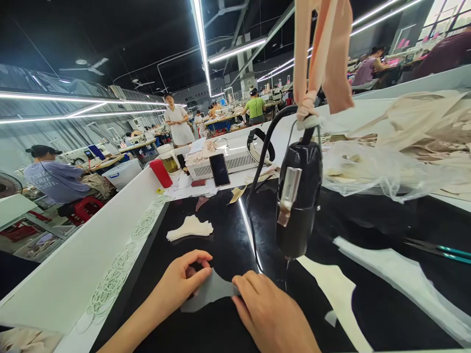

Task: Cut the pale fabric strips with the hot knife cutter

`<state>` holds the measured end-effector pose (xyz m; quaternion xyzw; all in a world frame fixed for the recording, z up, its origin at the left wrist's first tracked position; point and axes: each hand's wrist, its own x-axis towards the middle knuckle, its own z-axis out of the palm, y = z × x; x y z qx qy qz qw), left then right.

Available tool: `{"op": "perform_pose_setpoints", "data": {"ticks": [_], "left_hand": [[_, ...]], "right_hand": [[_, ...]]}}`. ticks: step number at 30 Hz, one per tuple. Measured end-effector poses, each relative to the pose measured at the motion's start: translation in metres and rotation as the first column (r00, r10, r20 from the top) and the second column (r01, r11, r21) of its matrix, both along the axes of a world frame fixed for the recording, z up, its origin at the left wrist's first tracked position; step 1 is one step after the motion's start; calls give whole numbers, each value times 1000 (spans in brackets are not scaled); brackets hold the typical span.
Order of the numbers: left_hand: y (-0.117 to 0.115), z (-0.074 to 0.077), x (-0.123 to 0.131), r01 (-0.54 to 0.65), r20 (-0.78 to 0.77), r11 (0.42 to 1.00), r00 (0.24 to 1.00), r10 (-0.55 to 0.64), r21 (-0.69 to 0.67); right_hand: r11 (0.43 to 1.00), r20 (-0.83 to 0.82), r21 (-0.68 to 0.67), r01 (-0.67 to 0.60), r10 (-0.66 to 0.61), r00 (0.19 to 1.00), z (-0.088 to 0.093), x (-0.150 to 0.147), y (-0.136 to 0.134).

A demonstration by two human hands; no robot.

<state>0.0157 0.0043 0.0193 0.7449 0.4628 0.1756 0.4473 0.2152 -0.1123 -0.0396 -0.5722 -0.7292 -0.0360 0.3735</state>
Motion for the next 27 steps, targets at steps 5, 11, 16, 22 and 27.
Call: {"op": "perform_pose_setpoints", "data": {"ticks": [5,11,16,22,27], "left_hand": [[4,-6,-7,-72,48,991,997,67,109],[8,-21,-15,-242,55,941,970,235,236],[8,-28,-17,-273,58,941,962,267,201],[7,-32,-17,-271,57,948,963,265,168],[7,-33,-16,-254,54,959,967,249,130]], "right_hand": [[994,104,-44,96,-91,990,10,18,-22],[920,152,-28,390,-382,912,29,95,-56],[808,205,39,588,-583,786,27,152,-66],[809,305,35,587,-568,764,14,166,-58],[803,387,42,594,-562,732,12,166,-54]]}}
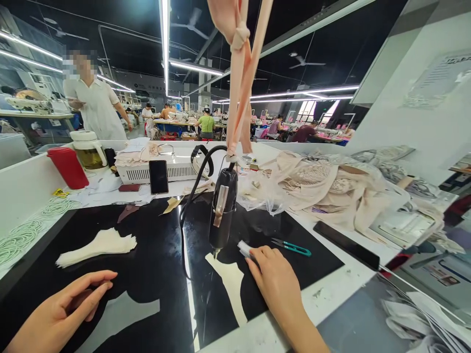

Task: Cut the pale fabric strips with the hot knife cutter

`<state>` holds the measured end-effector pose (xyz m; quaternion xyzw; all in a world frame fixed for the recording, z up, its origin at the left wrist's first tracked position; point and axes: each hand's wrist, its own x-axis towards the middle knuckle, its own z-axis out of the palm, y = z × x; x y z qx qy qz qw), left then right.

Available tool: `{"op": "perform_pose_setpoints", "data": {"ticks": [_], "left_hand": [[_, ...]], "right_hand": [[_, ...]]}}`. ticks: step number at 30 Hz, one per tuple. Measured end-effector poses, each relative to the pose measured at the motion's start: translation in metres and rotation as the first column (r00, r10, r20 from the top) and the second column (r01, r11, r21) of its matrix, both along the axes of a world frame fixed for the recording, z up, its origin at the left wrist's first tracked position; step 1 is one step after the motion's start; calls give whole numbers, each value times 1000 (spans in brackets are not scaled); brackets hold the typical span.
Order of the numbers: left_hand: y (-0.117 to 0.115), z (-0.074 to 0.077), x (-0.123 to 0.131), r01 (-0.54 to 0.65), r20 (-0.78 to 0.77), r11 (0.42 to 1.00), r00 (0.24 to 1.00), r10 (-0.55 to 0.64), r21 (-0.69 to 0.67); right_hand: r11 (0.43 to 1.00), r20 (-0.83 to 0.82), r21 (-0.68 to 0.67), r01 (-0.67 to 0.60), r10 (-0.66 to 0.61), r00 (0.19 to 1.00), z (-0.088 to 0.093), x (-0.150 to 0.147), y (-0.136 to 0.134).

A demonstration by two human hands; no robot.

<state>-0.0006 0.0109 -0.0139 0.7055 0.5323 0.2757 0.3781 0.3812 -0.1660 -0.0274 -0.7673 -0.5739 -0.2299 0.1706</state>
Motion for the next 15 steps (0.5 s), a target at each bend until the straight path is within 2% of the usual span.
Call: {"op": "perform_pose_setpoints", "data": {"ticks": [8,15], "left_hand": [[1,-2,-1,20,-1,1000,1000,-20,-6],[2,-4,-2,30,-13,1000,999,-30,-4]], "right_hand": [[999,69,-38,32,-29,997,-1,-6,5],[998,-79,26,58,-56,995,7,2,-1]]}}
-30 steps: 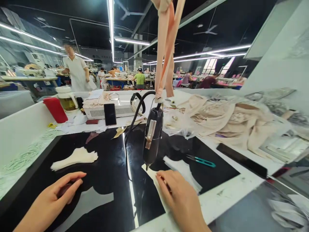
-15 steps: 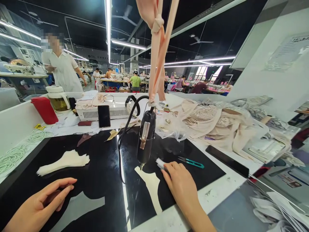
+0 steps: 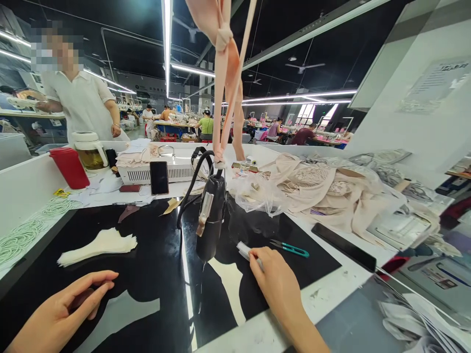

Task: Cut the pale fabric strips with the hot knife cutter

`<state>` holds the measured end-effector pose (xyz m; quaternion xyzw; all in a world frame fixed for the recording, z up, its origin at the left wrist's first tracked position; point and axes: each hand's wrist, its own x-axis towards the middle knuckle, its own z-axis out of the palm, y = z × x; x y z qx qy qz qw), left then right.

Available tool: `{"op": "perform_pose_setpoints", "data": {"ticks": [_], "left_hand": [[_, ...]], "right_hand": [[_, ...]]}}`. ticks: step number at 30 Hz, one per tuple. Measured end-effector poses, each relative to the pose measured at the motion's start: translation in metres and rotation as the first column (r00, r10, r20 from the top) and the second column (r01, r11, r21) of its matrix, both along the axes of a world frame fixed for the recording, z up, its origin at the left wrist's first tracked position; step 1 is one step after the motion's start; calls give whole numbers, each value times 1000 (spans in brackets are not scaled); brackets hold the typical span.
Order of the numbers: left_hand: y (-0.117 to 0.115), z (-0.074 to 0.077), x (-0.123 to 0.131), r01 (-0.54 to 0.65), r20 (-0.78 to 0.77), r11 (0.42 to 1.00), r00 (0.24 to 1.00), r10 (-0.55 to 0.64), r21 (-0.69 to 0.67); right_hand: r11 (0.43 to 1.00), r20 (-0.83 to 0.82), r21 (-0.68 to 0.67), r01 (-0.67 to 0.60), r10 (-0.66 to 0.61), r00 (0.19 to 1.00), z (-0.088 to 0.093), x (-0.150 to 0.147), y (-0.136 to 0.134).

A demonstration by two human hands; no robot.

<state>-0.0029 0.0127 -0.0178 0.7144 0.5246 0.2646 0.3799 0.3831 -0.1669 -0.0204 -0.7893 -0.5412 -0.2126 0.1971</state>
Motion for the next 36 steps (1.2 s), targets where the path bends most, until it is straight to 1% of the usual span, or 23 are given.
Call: {"op": "perform_pose_setpoints", "data": {"ticks": [2,4,7,10,13,16,19,22,24,26,29,30,32,35,36], "left_hand": [[0,-1,0,-4,3,1000,1000,4,-3],[1,-2,0,-4,16,1000,1000,4,-8],[1,-4,0,2,32,1000,999,-1,-16],[2,-5,-1,-1,23,1000,1000,2,-20],[3,-7,-2,5,16,1000,1000,-5,-4],[3,-8,-2,11,15,1000,1000,-11,6],[3,-7,-1,6,13,1000,1000,-6,-1],[3,-4,0,-2,9,1000,1000,2,-3],[2,-1,0,1,5,1000,1000,-1,-4],[1,0,1,1,0,1000,1000,-1,-7],[1,1,1,-10,3,1000,1000,10,-5],[1,2,1,-15,8,1000,1000,15,-5],[0,5,2,-26,25,1000,999,26,-6],[-6,15,5,-22,60,1000,998,21,15],[-9,20,6,-8,71,999,997,6,32]], "right_hand": [[1000,-49,11,12,-12,999,3,4,-3],[1000,-72,-2,-5,5,997,3,6,-6],[998,-79,-44,-52,48,996,1,6,-7],[997,-111,-53,-53,47,993,-2,2,-5],[999,-199,-26,-47,41,979,0,-2,-3],[1000,-348,24,-17,24,937,7,-2,-5],[995,-528,78,54,-5,849,15,5,-10],[978,-692,147,146,-4,722,23,17,-14],[951,-781,212,224,27,624,28,22,-16],[909,-840,283,305,82,537,33,23,-17],[849,-871,368,379,173,459,42,12,-20],[841,-874,385,381,201,442,45,5,-21],[847,-878,401,348,248,409,51,-15,-22],[889,-892,385,246,290,348,59,-55,-19],[914,-906,358,189,292,307,61,-70,-16]]}}
